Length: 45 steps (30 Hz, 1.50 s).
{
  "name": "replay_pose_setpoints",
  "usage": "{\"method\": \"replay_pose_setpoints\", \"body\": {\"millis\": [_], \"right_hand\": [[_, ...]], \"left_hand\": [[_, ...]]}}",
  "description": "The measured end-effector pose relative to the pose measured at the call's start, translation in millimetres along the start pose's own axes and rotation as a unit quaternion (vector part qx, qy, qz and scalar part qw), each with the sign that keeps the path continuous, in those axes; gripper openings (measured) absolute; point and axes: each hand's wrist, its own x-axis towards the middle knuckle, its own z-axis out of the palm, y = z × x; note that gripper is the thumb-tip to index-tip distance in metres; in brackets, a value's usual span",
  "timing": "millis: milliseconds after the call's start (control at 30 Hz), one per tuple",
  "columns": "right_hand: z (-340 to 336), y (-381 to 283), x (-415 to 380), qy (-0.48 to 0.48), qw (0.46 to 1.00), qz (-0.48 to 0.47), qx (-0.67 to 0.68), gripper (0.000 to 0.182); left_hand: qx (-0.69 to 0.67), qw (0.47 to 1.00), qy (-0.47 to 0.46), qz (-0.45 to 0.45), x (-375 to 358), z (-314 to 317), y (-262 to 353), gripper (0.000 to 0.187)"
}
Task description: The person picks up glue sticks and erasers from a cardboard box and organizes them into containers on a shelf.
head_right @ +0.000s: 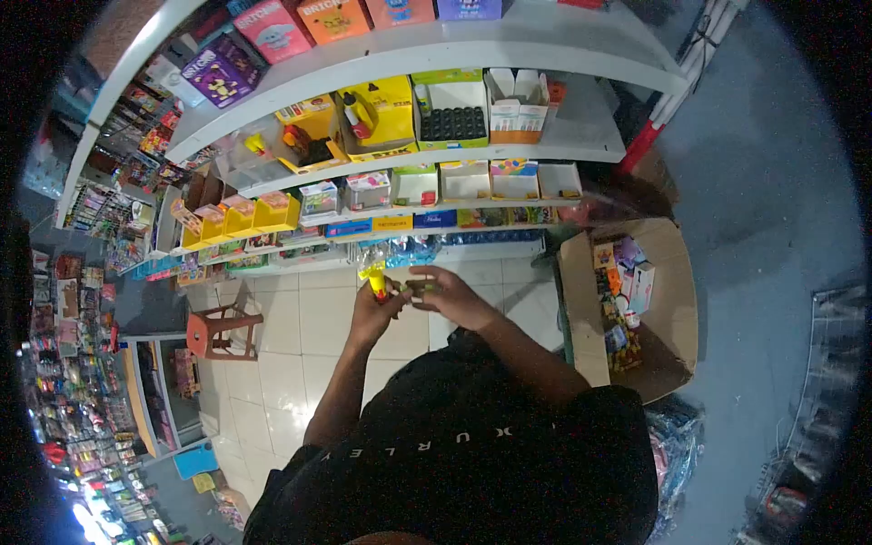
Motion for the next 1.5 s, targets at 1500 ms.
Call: {"method": "replay_pose_setpoints", "body": {"millis": [1500], "right_hand": [[28,-7,61,0.295,0.932,-0.147,0.151,0.039]], "left_hand": [[-0.062,0.967,-0.23,-0.094,123,-99,-24,0.035]]}}
